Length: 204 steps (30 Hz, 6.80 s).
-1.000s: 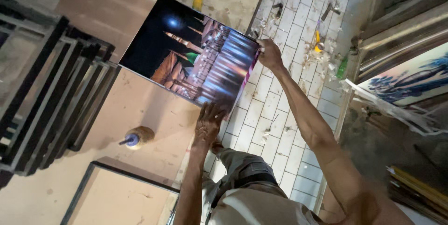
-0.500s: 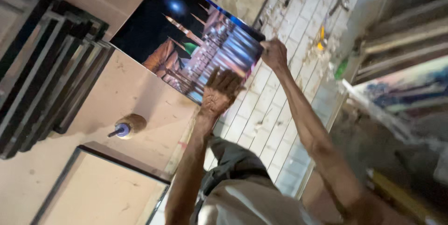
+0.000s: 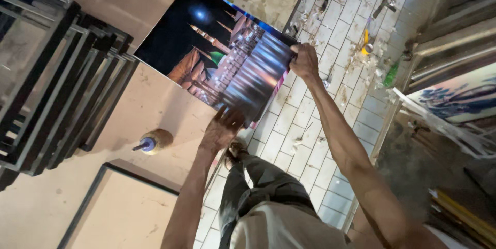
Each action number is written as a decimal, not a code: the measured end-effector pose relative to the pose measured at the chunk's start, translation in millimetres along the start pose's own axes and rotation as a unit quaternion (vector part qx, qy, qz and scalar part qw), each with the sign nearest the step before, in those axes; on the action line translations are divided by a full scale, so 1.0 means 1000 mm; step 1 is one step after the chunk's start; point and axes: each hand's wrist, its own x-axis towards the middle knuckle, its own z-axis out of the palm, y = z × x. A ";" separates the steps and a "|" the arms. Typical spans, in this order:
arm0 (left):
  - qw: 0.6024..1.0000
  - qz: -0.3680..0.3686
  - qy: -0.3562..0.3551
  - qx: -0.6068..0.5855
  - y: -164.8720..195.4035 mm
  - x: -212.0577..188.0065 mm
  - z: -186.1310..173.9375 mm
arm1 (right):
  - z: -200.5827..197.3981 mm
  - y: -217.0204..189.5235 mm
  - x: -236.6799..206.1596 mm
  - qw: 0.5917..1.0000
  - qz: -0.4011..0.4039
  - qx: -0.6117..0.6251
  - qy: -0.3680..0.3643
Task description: The person applies glue to the inner edge of a picture frame, places a printed image inside, and stacks the completed frame. The process is repeated with different images, including a mosque scene, a sunset with palm trees, and Arabic calligraphy.
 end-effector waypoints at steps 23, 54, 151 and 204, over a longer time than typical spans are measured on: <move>0.975 -0.210 0.024 -0.072 -0.002 0.013 -0.012 | -0.012 -0.029 0.072 0.972 -0.101 -0.090 -0.193; 0.854 -0.486 0.180 0.046 0.004 0.075 -0.002 | 0.142 -0.399 0.145 0.777 -0.572 0.129 -0.227; 0.874 -0.474 0.102 -0.023 -0.051 0.149 -0.011 | 0.132 -0.218 0.295 0.991 0.107 -0.058 -0.048; 0.123 -0.452 0.835 -0.289 0.344 -0.303 -0.089 | -0.042 -0.282 -0.175 0.458 0.169 0.804 -0.340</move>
